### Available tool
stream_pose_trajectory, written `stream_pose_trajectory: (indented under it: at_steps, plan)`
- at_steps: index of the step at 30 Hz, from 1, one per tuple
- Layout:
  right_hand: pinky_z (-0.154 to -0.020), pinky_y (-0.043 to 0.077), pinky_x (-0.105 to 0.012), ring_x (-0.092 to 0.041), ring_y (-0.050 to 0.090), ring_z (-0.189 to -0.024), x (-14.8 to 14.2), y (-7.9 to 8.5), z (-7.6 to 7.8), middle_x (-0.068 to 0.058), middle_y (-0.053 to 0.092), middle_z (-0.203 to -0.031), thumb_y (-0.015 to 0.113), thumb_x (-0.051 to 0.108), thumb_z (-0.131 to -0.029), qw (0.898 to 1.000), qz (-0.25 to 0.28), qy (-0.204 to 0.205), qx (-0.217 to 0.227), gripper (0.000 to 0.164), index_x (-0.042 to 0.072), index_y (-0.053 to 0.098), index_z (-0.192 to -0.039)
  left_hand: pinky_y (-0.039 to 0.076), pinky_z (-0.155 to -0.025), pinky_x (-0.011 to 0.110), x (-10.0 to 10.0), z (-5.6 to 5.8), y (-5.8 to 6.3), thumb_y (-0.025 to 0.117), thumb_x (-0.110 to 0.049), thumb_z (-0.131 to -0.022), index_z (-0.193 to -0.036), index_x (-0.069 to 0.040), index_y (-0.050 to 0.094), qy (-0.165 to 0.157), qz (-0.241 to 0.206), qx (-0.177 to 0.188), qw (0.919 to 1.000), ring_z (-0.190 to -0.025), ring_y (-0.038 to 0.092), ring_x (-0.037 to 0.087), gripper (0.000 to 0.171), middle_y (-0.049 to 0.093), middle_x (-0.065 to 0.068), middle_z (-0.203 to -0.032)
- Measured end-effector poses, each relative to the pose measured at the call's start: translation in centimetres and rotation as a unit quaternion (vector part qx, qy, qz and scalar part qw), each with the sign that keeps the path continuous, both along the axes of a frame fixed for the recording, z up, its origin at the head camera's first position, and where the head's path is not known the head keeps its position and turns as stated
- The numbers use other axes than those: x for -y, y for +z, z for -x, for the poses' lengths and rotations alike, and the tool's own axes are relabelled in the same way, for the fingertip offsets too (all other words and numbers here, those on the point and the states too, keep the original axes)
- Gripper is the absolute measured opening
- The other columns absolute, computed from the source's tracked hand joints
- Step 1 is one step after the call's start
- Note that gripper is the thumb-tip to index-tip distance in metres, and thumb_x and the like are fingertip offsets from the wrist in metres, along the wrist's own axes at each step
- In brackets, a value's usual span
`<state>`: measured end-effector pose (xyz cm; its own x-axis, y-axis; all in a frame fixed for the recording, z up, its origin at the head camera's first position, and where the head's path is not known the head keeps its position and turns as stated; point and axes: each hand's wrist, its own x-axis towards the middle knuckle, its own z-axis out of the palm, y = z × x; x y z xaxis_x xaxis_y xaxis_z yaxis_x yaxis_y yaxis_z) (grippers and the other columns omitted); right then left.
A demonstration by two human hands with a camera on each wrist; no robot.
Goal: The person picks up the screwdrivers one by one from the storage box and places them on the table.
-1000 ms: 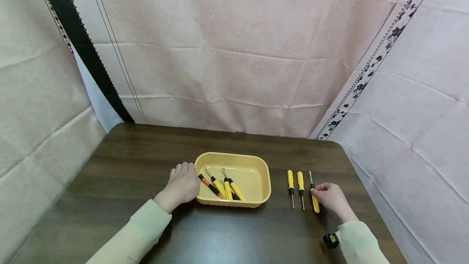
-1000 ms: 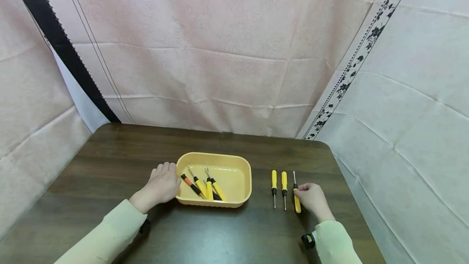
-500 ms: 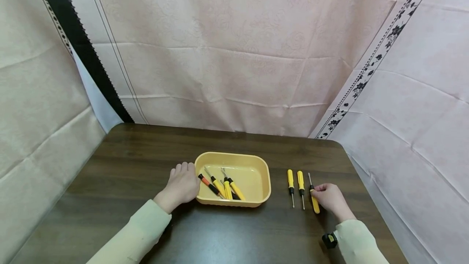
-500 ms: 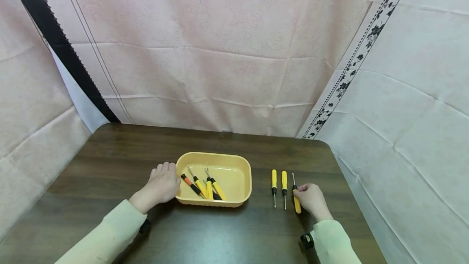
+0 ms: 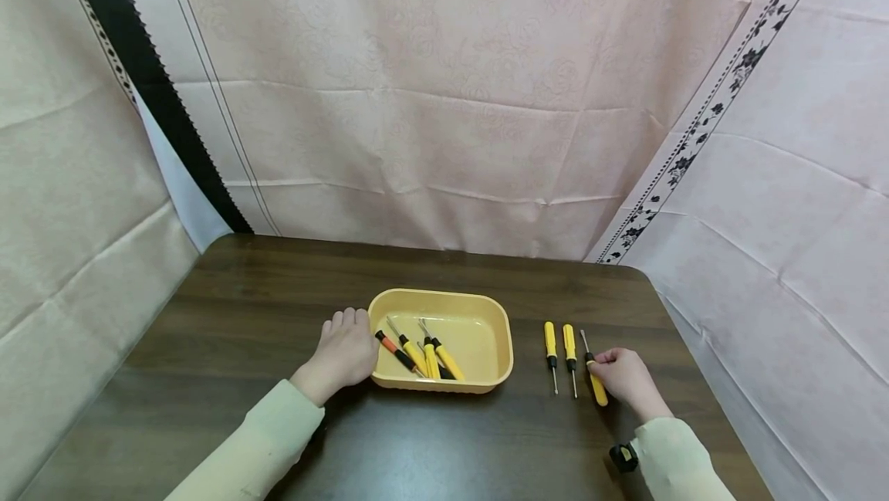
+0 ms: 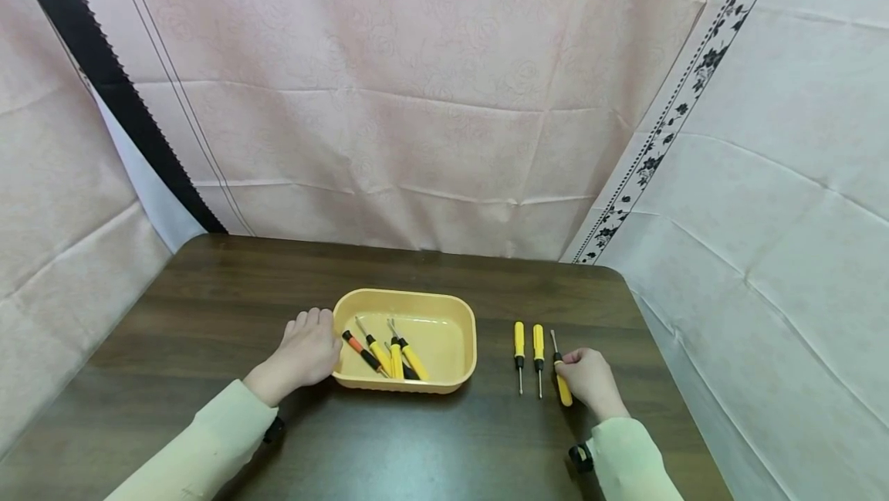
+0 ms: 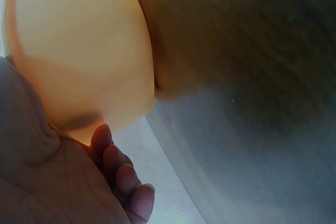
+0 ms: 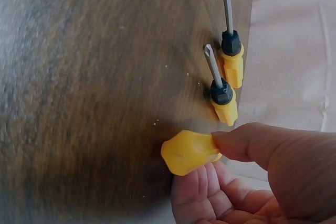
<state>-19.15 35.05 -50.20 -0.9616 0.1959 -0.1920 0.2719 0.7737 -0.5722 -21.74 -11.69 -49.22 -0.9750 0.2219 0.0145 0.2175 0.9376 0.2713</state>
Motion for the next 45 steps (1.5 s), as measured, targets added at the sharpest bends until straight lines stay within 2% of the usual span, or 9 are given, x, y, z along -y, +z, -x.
stream_pose_trajectory:
  at_steps: [13,18,23,28,35,40,45]
  plan:
    - [-0.062,0.047,-0.036,-0.02,0.057,-0.07,0.1,0.3,-0.3,-0.008,0.063,-0.081,0.065,0.021,-0.089,1.0,-0.005,0.001,-0.004,0.026,-0.005,0.066,-0.093,0.029,-0.07,0.04,-0.2,0.0,0.0,0.048,-0.019,-0.094,-0.101,0.002,0.047,-0.002,0.004,-0.006,1.0,-0.08,0.035,0.029,0.022,0.039,0.011,-0.087]
    - [-0.062,0.048,-0.037,-0.02,0.058,-0.072,0.2,1.0,-0.1,-0.009,0.064,-0.084,0.064,0.023,-0.09,1.0,0.007,-0.002,-0.001,0.028,-0.004,0.065,-0.096,0.029,-0.07,0.04,-0.2,0.0,0.1,0.048,-0.019,-0.094,-0.101,0.002,0.047,0.0,0.002,-0.003,1.0,-0.08,0.035,0.029,0.021,0.039,0.011,-0.087]
    - [-0.068,0.049,-0.04,-0.022,0.059,-0.078,1.0,2.1,0.1,-0.011,0.065,-0.092,0.062,0.028,-0.092,1.0,0.003,0.006,-0.017,0.033,-0.003,0.064,-0.102,0.03,-0.07,0.04,-0.1,-0.1,0.2,0.048,-0.019,-0.094,-0.101,0.002,0.047,0.0,0.003,-0.001,1.0,-0.08,0.035,0.029,0.022,0.039,0.011,-0.087]
    - [-0.072,0.05,-0.041,-0.024,0.061,-0.085,2.8,3.6,0.3,-0.013,0.065,-0.099,0.062,0.029,-0.092,0.999,0.015,0.018,-0.042,0.037,-0.003,0.061,-0.111,0.029,-0.069,0.04,-0.2,-0.1,0.2,0.049,-0.019,-0.094,-0.101,0.002,0.047,0.002,0.001,-0.003,1.0,-0.08,0.035,0.029,0.022,0.039,0.011,-0.087]
    - [-0.067,0.05,-0.034,-0.021,0.059,-0.082,5.8,5.5,0.7,-0.01,0.063,-0.098,0.065,0.039,-0.09,0.996,0.037,0.041,-0.066,0.046,0.001,0.059,-0.116,0.03,-0.07,0.041,0.0,-0.1,0.0,0.049,-0.019,-0.094,-0.102,0.002,0.047,0.002,0.002,0.0,1.0,-0.08,0.035,0.029,0.023,0.039,0.011,-0.087]
    - [-0.066,0.049,-0.033,-0.019,0.059,-0.078,8.4,6.4,0.7,-0.007,0.063,-0.095,0.067,0.038,-0.09,0.992,0.052,0.068,-0.094,0.044,0.003,0.061,-0.115,0.029,-0.07,0.041,0.0,0.0,-0.1,0.049,-0.019,-0.094,-0.102,0.002,0.047,0.003,0.0,-0.003,1.0,-0.08,0.035,0.029,0.022,0.039,0.011,-0.087]
    - [-0.072,0.049,-0.035,-0.018,0.06,-0.084,11.5,6.6,0.6,-0.004,0.064,-0.091,0.07,0.032,-0.088,0.987,0.062,0.088,-0.12,0.035,0.005,0.064,-0.11,0.029,-0.07,0.041,0.0,0.0,-0.2,0.049,-0.019,-0.094,-0.102,0.002,0.047,0.003,0.001,-0.003,1.0,-0.08,0.035,0.029,0.022,0.039,0.011,-0.087]
